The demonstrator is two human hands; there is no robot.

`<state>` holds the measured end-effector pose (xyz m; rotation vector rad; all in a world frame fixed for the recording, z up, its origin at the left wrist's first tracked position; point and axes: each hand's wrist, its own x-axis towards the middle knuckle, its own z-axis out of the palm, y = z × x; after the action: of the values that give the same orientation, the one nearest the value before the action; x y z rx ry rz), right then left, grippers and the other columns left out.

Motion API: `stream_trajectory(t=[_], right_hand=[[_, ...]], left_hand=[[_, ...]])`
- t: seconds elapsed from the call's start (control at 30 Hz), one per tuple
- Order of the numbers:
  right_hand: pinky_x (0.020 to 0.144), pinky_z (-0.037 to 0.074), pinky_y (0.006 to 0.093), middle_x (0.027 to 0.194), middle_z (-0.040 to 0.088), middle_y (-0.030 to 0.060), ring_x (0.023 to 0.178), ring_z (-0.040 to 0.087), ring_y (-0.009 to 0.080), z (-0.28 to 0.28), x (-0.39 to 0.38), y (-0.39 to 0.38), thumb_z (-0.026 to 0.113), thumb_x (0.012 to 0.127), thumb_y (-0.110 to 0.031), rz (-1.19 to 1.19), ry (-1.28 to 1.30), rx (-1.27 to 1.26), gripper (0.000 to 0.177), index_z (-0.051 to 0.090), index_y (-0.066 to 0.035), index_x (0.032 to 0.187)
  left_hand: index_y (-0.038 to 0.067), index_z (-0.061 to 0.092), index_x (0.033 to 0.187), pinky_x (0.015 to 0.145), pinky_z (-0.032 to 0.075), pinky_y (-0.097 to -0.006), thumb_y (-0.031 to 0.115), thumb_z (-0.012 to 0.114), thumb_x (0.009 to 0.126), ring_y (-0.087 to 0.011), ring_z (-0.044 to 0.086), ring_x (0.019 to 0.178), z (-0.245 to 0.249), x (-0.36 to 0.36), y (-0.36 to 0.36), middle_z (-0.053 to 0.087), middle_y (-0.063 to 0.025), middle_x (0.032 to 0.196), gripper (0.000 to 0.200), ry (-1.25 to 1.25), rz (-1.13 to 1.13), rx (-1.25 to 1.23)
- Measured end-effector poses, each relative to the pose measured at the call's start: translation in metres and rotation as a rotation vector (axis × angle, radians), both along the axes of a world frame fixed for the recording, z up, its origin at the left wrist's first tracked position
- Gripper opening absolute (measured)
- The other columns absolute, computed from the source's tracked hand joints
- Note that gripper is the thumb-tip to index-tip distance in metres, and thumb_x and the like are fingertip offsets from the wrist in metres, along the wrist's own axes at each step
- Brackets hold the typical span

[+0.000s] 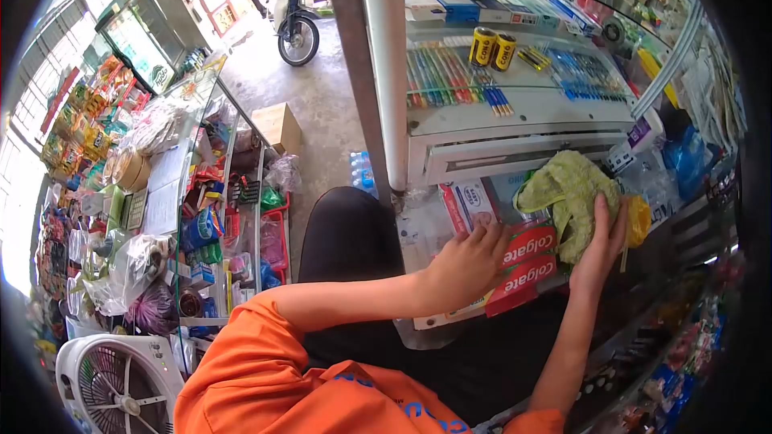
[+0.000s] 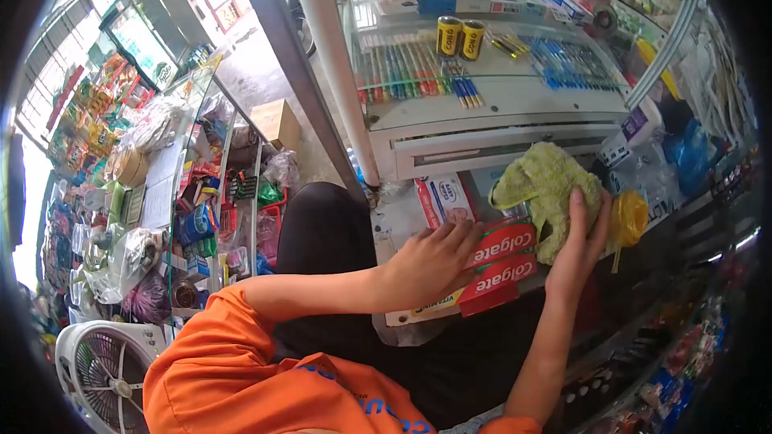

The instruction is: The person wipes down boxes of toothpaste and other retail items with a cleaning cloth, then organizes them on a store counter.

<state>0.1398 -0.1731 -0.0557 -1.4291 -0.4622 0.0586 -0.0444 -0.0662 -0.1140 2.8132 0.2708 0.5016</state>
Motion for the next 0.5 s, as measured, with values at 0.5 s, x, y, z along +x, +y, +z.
stream_trajectory(t=[0.5], right_hand=[[0.102, 0.044, 0.0445, 0.121, 0.064, 0.016, 0.115, 0.058, 0.0345, -0.055, -0.027, -0.011, 0.069, 0.097, -0.016, 0.206, -0.688, -0.485, 0.034, 0.06, -0.001, 0.127]], left_hand=[[-0.003, 0.05, 0.145, 0.109, 0.042, -0.0433, 0.032, 0.073, 0.079, -0.0352, 0.05, 0.134, -0.005, -0.024, -0.025, 0.054, -0.0225, 0.139, 0.079, -0.115, -0.099, 0.226]])
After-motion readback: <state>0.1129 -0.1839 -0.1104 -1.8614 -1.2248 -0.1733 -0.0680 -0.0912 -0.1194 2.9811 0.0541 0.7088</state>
